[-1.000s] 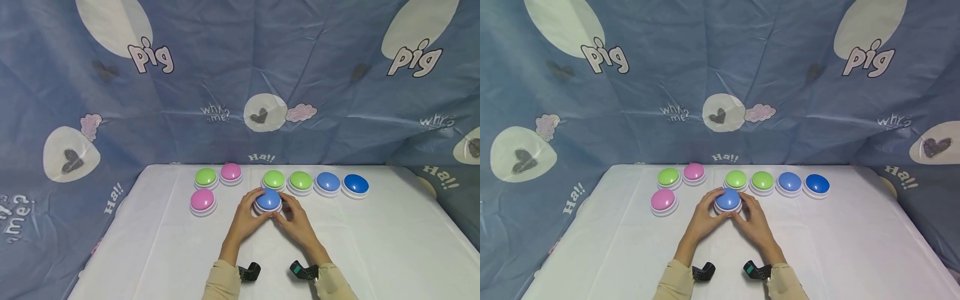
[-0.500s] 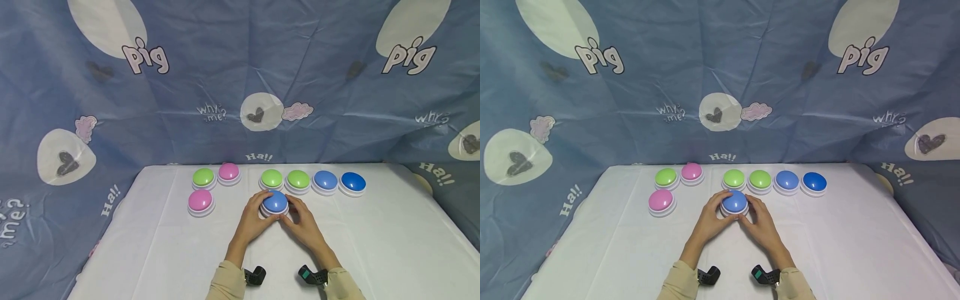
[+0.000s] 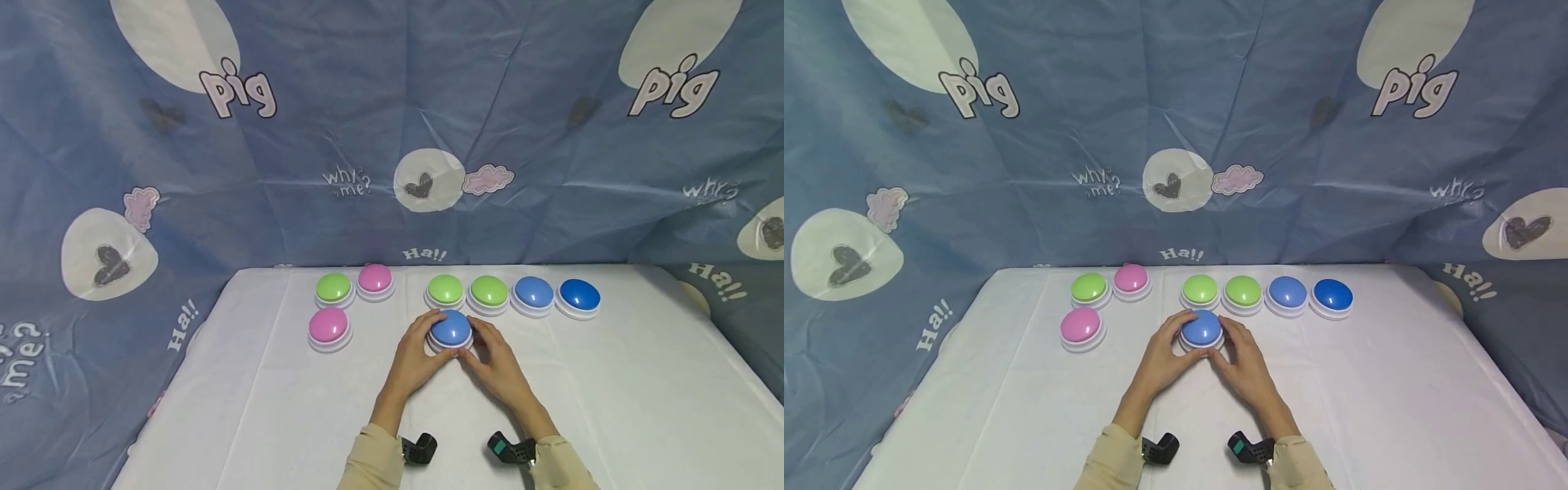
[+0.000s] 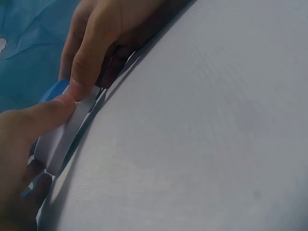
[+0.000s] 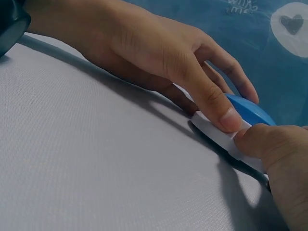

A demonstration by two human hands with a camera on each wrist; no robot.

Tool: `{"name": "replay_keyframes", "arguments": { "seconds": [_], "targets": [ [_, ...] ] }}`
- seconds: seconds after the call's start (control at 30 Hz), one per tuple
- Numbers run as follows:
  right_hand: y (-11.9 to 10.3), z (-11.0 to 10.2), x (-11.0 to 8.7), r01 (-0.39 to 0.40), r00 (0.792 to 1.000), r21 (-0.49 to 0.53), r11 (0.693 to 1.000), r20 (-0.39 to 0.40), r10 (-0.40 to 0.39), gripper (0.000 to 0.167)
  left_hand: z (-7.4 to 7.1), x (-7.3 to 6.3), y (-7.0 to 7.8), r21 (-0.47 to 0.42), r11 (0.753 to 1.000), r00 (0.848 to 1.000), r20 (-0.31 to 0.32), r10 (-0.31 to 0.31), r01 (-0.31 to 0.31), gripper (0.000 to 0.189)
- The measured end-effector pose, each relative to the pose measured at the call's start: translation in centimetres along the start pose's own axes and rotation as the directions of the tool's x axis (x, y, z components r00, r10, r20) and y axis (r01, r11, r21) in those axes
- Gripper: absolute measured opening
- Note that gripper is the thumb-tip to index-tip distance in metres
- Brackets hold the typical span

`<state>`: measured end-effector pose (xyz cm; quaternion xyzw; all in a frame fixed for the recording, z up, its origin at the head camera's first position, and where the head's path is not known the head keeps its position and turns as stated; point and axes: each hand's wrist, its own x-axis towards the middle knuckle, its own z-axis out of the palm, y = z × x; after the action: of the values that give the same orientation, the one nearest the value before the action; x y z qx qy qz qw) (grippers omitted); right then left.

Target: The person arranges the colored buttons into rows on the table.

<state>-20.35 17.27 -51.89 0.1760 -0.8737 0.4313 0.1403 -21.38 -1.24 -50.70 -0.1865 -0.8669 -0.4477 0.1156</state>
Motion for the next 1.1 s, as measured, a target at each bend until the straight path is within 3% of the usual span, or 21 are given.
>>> {"name": "replay_keyframes", "arguments": {
  "seconds": [0.67,1.1],
  "targets": [
    [-0.18,-0.3,-0.1,-0.05,0.998,-0.062,0.997,0.035,0.052,0.067,0.46,0.15,-0.34,0.003,1.0,0.999,0.049,-0.017,0.017,0.064],
    [-0.63,0.04,0.12,-0.048,0.998,-0.026,0.999,0.048,0.049,0.068,-0.13,0.06,-0.48,-0.005,0.999,0.997,0.066,-0.042,0.043,0.063]
  ]
}}
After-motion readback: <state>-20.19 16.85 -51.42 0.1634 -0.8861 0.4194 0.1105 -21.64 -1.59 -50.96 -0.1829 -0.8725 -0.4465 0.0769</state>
